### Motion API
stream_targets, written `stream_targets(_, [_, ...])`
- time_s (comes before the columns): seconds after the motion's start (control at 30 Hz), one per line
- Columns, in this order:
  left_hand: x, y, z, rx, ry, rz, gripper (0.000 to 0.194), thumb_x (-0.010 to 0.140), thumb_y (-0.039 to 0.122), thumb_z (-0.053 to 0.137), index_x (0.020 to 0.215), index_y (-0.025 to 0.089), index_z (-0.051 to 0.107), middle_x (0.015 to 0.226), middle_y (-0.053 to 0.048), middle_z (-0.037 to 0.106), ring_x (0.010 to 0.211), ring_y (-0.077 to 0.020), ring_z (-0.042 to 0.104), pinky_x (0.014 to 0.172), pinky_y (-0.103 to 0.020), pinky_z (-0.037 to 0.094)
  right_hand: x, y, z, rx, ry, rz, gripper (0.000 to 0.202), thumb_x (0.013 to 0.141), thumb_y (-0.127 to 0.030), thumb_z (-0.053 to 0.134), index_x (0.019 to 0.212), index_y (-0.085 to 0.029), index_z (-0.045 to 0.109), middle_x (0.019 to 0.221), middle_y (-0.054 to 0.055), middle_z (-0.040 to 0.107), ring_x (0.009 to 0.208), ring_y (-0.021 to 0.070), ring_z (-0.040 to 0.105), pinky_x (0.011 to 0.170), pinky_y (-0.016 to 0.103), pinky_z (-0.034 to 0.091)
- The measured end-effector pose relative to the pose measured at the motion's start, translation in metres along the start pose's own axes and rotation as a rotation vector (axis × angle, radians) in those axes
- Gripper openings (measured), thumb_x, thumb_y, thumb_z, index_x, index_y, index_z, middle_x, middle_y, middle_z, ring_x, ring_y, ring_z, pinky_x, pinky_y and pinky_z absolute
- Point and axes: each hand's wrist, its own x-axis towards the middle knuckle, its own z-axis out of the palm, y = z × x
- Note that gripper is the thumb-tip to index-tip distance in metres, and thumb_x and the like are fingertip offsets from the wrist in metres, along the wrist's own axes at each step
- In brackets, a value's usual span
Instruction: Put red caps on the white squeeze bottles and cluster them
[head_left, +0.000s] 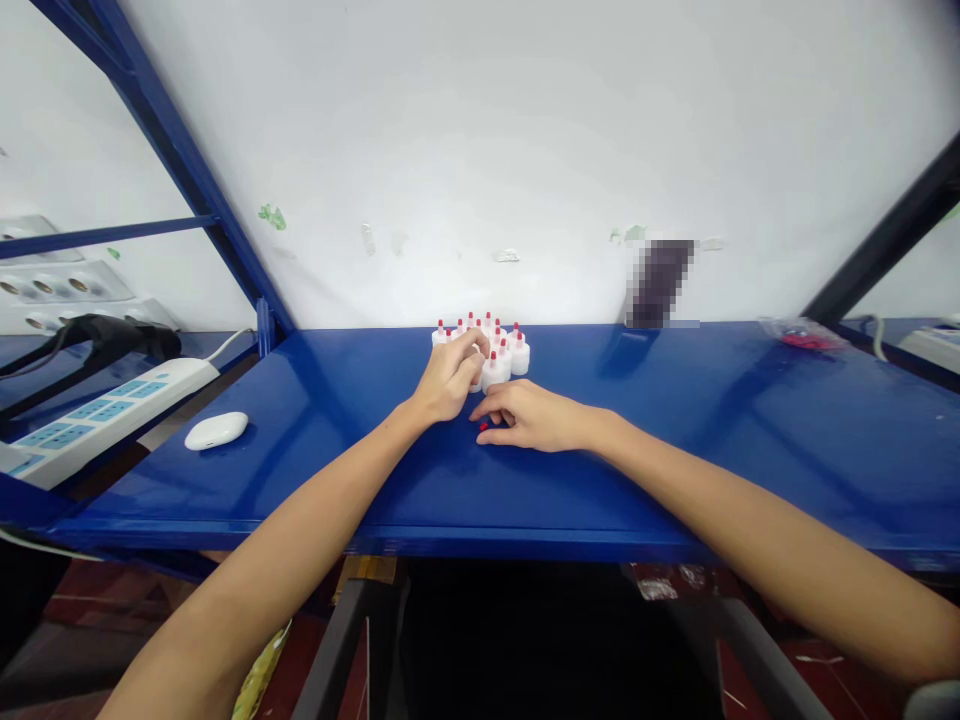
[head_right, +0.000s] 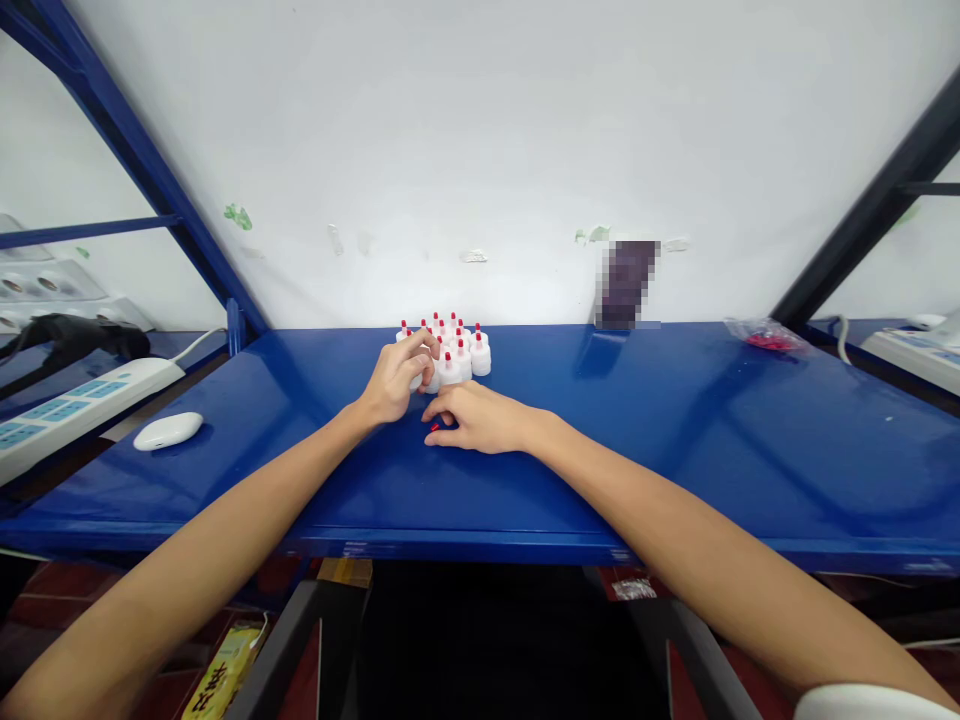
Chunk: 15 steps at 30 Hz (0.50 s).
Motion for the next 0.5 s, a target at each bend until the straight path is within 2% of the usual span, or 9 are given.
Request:
stream_targets(0.13, [0.003,0.000,0.000,-0.146,0.015,-0.042,0.015,0.078,0.027,0.041,0.085,0.018,0.051,0.056,0.003,0.050,0.049,-0.0121,0.046,0.052,-0.025,0.040,0.001,0.005,0.003,-0.029,-0.003,0.012,0.012,0.088,-0.018,0.068,0.094,-0.015,0.077,0.080,0.004,0.068,0.063,0.0128,0.058,0.062,0.026,0.046])
stream_targets(0.23, [0.004,0.004,0.002,-0.256,0.013,-0.093,0.020,0.079,0.029,0.041,0.093,0.019,0.050,0.056,0.004,0.050,0.045,-0.0116,0.045,0.046,-0.024,0.038,0.000,0.005,0.000,-0.001,0.025,0.007,0.010,0.085,-0.013,0.066,0.087,-0.017,0.075,0.086,0.005,0.071,0.067,0.0134,0.061,0.065,0.027,0.048])
stream_targets(0.3, [0.004,0.007,0.002,-0.275,0.008,-0.121,0.022,0.085,0.034,0.041,0.101,0.020,0.048,0.058,0.005,0.051,0.043,-0.0112,0.046,0.045,-0.023,0.039,0.000,0.002,-0.002,0.037,0.130,0.006,0.010,0.086,-0.012,0.063,0.086,-0.017,0.072,0.083,0.004,0.072,0.069,0.0139,0.063,0.068,0.027,0.050])
stream_targets(0.43, [0.001,0.008,0.004,-0.262,-0.006,-0.094,0.031,0.093,0.046,0.041,0.110,0.021,0.046,0.061,0.006,0.054,0.042,-0.0110,0.049,0.044,-0.023,0.041,0.001,-0.007,-0.004,0.120,0.453,-0.023,0.016,0.084,-0.009,0.058,0.094,-0.018,0.067,0.079,0.000,0.071,0.068,0.0130,0.064,0.071,0.026,0.051])
stream_targets(0.5, [0.000,0.008,0.006,-0.281,-0.029,-0.078,0.035,0.096,0.051,0.039,0.113,0.022,0.046,0.062,0.005,0.056,0.042,-0.0106,0.049,0.043,-0.022,0.040,0.001,-0.011,-0.004,0.111,0.493,-0.071,0.021,0.085,-0.008,0.055,0.097,-0.020,0.067,0.082,0.000,0.072,0.070,0.0130,0.063,0.071,0.026,0.050])
